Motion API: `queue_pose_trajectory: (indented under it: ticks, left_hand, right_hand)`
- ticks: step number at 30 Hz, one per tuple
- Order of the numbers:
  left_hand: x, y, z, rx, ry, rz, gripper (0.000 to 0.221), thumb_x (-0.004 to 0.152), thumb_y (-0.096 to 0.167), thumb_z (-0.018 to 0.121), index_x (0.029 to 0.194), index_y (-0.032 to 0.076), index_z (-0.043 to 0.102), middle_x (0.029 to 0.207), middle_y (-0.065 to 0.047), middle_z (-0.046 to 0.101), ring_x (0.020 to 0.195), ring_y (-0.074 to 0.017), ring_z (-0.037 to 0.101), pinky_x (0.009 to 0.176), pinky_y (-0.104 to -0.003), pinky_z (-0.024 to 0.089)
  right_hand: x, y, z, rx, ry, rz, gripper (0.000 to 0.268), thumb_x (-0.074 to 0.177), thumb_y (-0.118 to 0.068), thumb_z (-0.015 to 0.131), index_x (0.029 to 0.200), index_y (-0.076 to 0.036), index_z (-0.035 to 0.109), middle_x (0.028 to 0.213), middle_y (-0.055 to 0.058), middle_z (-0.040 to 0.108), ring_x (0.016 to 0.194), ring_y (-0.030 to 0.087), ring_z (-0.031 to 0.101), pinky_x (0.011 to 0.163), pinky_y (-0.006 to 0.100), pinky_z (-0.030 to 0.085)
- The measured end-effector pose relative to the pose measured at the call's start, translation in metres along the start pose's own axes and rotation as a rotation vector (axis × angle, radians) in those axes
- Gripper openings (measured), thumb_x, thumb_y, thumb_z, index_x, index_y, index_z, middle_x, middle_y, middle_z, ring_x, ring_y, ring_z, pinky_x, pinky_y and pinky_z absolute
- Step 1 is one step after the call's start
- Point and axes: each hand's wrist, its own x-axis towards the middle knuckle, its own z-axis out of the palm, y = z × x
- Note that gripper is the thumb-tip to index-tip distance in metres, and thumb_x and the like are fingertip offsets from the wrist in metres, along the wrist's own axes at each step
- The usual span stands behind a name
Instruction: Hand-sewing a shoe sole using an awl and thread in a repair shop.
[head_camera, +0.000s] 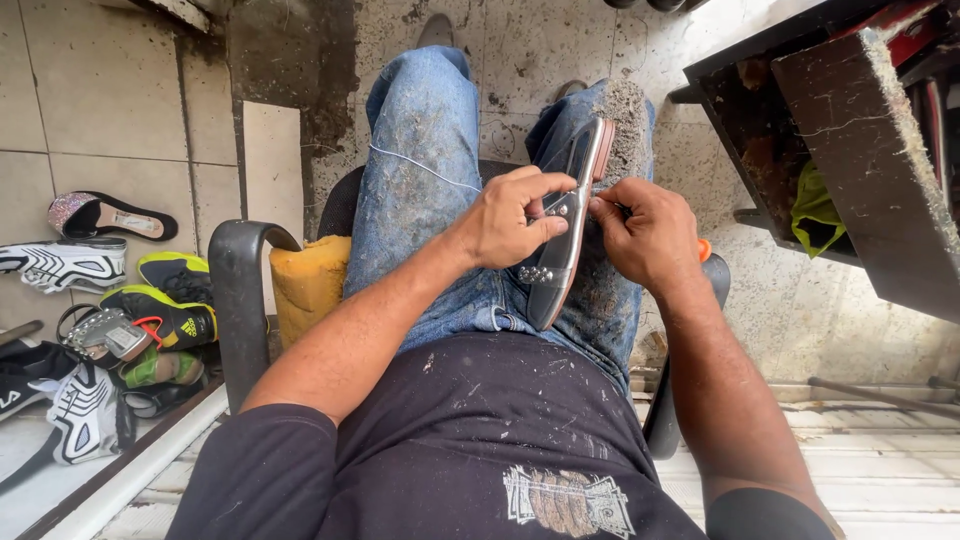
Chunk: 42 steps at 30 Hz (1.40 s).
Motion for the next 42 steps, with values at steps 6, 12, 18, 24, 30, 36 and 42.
queue_pose_trajectory:
  ticks: [6, 12, 18, 24, 30, 36, 42]
  left_hand:
    - [-0.006, -0.010, 0.003, 0.068, 0.123, 0.035, 0.027, 0.078, 0.023, 0.087, 0.101, 0.011, 0.078, 0.079, -0.006, 0.055, 0.066, -0.0224, 0.062, 0.060, -0.033, 0.052]
    - [0.008, 0.005, 0.006, 0.115, 0.159, 0.115, 0.038, 0.071, 0.041, 0.089, 0.085, 0.010, 0.072, 0.087, -0.007, 0.047, 0.076, -0.0288, 0.061, 0.073, -0.038, 0.053]
    - [0.006, 0.014, 0.021, 0.236, 0.285, 0.132, 0.069, 0.059, 0.065, 0.092, 0.075, 0.007, 0.057, 0.089, -0.008, 0.039, 0.081, -0.0326, 0.056, 0.081, -0.042, 0.050]
    - [0.007, 0.002, 0.025, 0.267, 0.331, 0.112, 0.055, 0.058, 0.049, 0.090, 0.082, 0.010, 0.058, 0.103, -0.008, 0.042, 0.095, -0.0309, 0.052, 0.092, -0.042, 0.044]
    - [0.008, 0.006, 0.019, 0.241, 0.275, -0.037, 0.055, 0.062, 0.038, 0.080, 0.102, 0.009, 0.054, 0.108, -0.010, 0.047, 0.095, -0.0266, 0.052, 0.084, -0.039, 0.046]
    - [0.002, -0.030, 0.020, -0.042, 0.225, -0.085, 0.065, 0.065, 0.031, 0.085, 0.118, 0.010, 0.054, 0.102, -0.020, 0.062, 0.088, -0.0378, 0.070, 0.070, -0.042, 0.059]
    - [-0.005, -0.038, 0.021, -0.099, 0.229, -0.097, 0.059, 0.068, 0.026, 0.083, 0.118, 0.011, 0.055, 0.102, -0.017, 0.065, 0.088, -0.0303, 0.071, 0.068, -0.039, 0.060]
  right_hand:
    - [0.007, -0.026, -0.029, 0.041, -0.179, -0.150, 0.017, 0.099, -0.024, 0.069, 0.109, -0.012, 0.076, 0.094, 0.019, 0.073, 0.091, 0.042, 0.070, 0.075, 0.055, 0.055]
    - [0.031, -0.005, -0.021, 0.271, -0.354, -0.149, 0.021, 0.092, -0.023, 0.079, 0.100, -0.003, 0.076, 0.077, 0.021, 0.069, 0.076, 0.035, 0.068, 0.064, 0.046, 0.051]
    - [0.024, 0.009, -0.004, 0.181, -0.246, 0.059, 0.035, 0.083, -0.045, 0.090, 0.085, -0.012, 0.076, 0.065, 0.012, 0.067, 0.067, 0.026, 0.067, 0.061, 0.040, 0.049]
    - [0.028, -0.010, -0.041, -0.356, -0.153, 0.002, 0.063, 0.080, -0.075, 0.081, 0.077, -0.012, 0.072, 0.063, 0.011, 0.063, 0.065, 0.031, 0.065, 0.061, 0.041, 0.048]
    - [0.018, -0.025, -0.092, -0.732, -0.343, 0.246, 0.073, 0.083, -0.087, 0.065, 0.082, -0.015, 0.071, 0.077, 0.010, 0.071, 0.080, 0.033, 0.069, 0.069, 0.045, 0.050]
    - [-0.058, -0.023, -0.016, 0.025, -0.288, 0.010, 0.056, 0.081, -0.024, 0.083, 0.131, -0.011, 0.059, 0.090, 0.015, 0.075, 0.082, 0.037, 0.075, 0.072, 0.052, 0.060]
    - [-0.089, 0.003, 0.049, 0.210, 0.083, -0.079, 0.055, 0.081, -0.020, 0.084, 0.129, -0.006, 0.061, 0.103, 0.010, 0.065, 0.090, 0.028, 0.068, 0.069, 0.039, 0.059]
